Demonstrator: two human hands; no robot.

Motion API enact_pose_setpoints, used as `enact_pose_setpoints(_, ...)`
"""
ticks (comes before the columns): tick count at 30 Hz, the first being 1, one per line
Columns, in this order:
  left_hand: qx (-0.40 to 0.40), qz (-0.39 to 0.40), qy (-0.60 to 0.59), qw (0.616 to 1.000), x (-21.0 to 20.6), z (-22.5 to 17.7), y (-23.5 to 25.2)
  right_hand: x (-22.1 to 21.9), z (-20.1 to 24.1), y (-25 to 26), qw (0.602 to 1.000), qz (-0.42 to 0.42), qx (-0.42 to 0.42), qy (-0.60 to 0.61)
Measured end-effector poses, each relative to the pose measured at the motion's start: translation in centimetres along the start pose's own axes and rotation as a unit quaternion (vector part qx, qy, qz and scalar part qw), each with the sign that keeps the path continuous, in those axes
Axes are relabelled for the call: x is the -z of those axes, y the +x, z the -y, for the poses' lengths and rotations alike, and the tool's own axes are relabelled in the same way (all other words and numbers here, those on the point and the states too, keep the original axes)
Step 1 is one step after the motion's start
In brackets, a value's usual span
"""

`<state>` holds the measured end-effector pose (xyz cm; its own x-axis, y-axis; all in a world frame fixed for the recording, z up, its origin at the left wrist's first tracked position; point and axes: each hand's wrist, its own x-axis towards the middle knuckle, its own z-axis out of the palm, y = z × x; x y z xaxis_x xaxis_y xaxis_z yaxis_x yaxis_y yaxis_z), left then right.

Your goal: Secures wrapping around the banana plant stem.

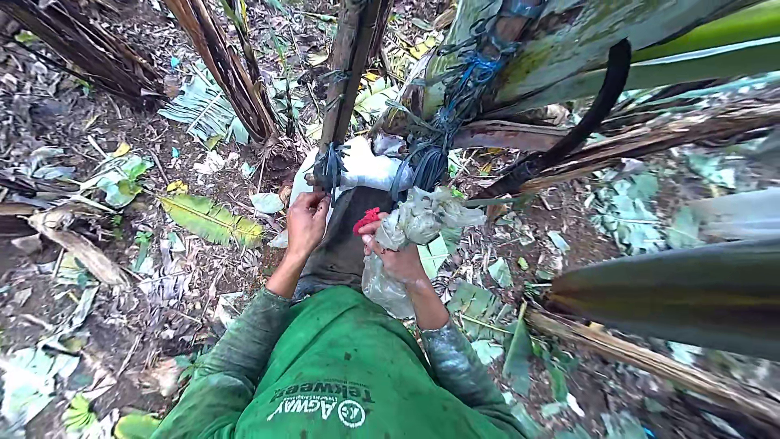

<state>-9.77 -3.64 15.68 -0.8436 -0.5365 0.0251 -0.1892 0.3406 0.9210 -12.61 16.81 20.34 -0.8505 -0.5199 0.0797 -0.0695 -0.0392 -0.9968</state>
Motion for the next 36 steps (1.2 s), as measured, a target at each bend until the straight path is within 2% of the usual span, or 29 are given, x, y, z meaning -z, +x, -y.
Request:
enact_pose_setpoints(9,0.056,0.056,-0.062,0.995,5.3,-2.2,-4.2,-3.6,0.4,2.8,0.995,0.024,-0.068,-0.063)
enact_pose_setpoints(13,0.072,0.067,-0.095,0.991,5.1,-3.1,-4.4,-4.4,1.4,4.0,0.990,0.035,-0.109,-0.086)
enact_pose_setpoints(24,0.075,0.094,-0.117,0.986,4.3,-3.1,-4.1,-3.4,2.0,4.5,0.986,0.070,-0.144,-0.038)
enact_pose_setpoints(36,0.080,0.129,-0.281,0.948,4.0,-1.9,-3.9,-3.2,1.6,4.8,0.989,0.077,-0.125,-0.030)
